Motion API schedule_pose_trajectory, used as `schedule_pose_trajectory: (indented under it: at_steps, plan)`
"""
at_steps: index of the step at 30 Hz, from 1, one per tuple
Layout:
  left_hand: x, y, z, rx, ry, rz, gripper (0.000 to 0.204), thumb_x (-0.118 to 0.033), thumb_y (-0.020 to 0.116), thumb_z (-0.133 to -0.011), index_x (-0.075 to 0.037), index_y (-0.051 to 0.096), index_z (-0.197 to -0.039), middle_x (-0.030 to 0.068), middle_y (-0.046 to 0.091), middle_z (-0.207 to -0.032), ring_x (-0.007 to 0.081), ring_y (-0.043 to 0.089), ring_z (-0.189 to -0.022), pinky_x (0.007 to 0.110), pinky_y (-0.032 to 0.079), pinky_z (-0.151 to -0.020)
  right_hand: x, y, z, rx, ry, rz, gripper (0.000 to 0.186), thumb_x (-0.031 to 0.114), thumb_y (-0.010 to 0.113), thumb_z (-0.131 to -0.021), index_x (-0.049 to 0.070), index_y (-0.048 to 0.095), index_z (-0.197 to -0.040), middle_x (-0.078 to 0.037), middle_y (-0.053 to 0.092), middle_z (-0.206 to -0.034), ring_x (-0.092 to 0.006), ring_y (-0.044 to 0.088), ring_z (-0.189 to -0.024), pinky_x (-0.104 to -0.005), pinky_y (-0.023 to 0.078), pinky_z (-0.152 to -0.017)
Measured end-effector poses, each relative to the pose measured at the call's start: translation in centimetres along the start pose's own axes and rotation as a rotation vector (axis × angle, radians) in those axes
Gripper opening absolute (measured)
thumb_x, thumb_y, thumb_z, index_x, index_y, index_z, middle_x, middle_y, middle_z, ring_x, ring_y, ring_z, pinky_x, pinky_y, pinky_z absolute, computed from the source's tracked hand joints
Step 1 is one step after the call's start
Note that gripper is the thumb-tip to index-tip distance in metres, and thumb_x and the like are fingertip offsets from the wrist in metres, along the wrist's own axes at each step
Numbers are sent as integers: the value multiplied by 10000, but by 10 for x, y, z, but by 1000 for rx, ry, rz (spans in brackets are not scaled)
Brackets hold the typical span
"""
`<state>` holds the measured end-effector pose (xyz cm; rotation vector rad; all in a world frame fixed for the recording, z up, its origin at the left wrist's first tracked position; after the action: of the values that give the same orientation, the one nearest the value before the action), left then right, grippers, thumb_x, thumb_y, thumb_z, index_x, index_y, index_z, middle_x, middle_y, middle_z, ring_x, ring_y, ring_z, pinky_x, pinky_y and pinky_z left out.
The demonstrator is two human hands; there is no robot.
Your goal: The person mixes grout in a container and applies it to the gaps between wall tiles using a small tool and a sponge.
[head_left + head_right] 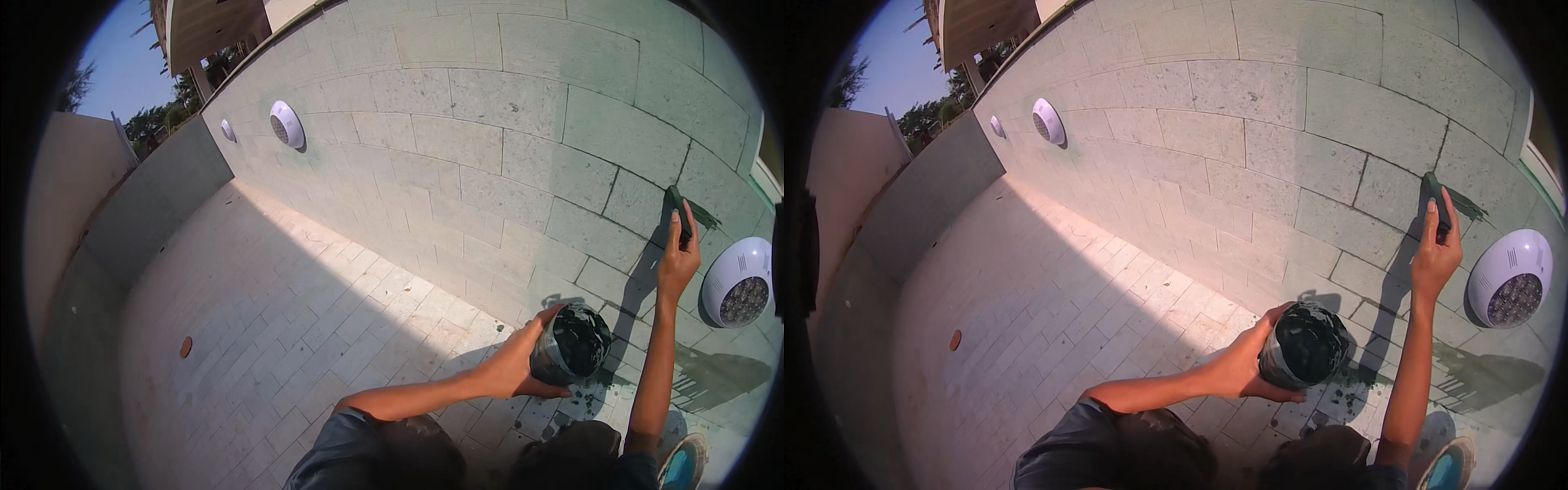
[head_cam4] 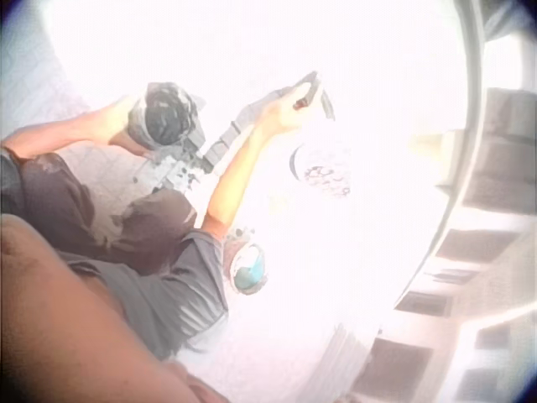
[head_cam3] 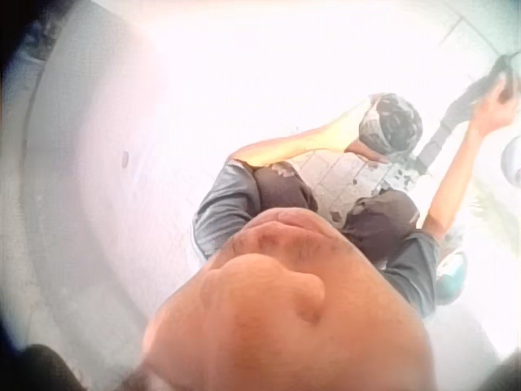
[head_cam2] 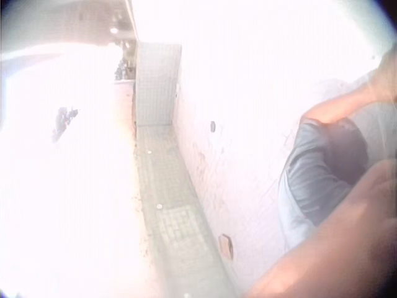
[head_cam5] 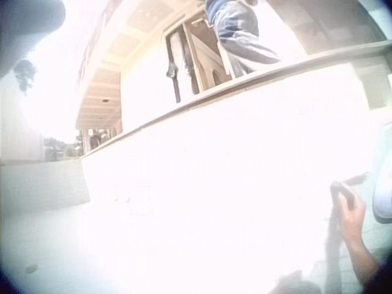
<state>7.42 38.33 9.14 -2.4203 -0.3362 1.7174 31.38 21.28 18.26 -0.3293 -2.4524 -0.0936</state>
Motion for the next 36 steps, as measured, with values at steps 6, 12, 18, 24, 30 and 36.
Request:
schedule_pose_trajectory:
  at_steps: [6,12,18,24,30,36]
  plan:
    - [6,0,4,-21,42,66,1221,-357,905,-659,20,110,-1506,256,332,-1466,370,335,-1386,427,292,-1143,-39,-47,-17,-88,66,231,339,283,607,-984,58,661,-1232,-3,612,-796,-58,413,-599,-237,338,-534]
    - [0,3,3,-28,25,57,1216,-320,913,-648,14,118,-1505,231,368,-1441,340,366,-1361,415,307,-1127,-22,-79,-10,-281,-138,380,313,209,611,-977,59,650,-1250,-115,717,-1042,-123,666,-857,-270,514,-714]
    - [-4,5,-4,-7,-12,-55,1197,-289,925,-634,-6,153,-1503,210,389,-1432,325,378,-1361,419,319,-1118,8,-17,11,-89,-143,261,291,132,638,-951,43,661,-1227,-59,657,-864,-77,485,-633,-251,436,-565]
    - [9,0,-6,-57,-31,14,1141,-301,930,-619,-19,225,-1470,192,485,-1362,313,479,-1294,447,392,-1081,38,14,30,359,52,60,332,302,649,-941,46,688,-1148,0,561,-707,-66,428,-600,-235,351,-522]
    - [17,-16,-11,-190,77,-271,1113,-273,941,-565,-58,306,-1454,185,456,-1392,347,482,-1283,443,419,-1058,100,-20,48,749,-90,-158,269,273,653,-929,31,663,-1047,9,559,-694,-78,450,-573,-243,364,-516]
    - [16,-19,-14,-192,65,-385,1103,-148,922,-529,-119,319,-1452,151,419,-1439,361,437,-1314,455,425,-1064,140,-9,96,1153,-475,70,210,159,697,-838,62,636,-1014,-83,674,-802,-267,658,-649,-351,511,-598]
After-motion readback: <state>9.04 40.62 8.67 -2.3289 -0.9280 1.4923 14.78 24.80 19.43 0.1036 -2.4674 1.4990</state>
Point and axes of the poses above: each hand's wrist, its own z-axis away from the middle knuckle, its own y-axis out of the palm, x = y × z, the point moved 6 cm from there along -z, towards the middle knuckle
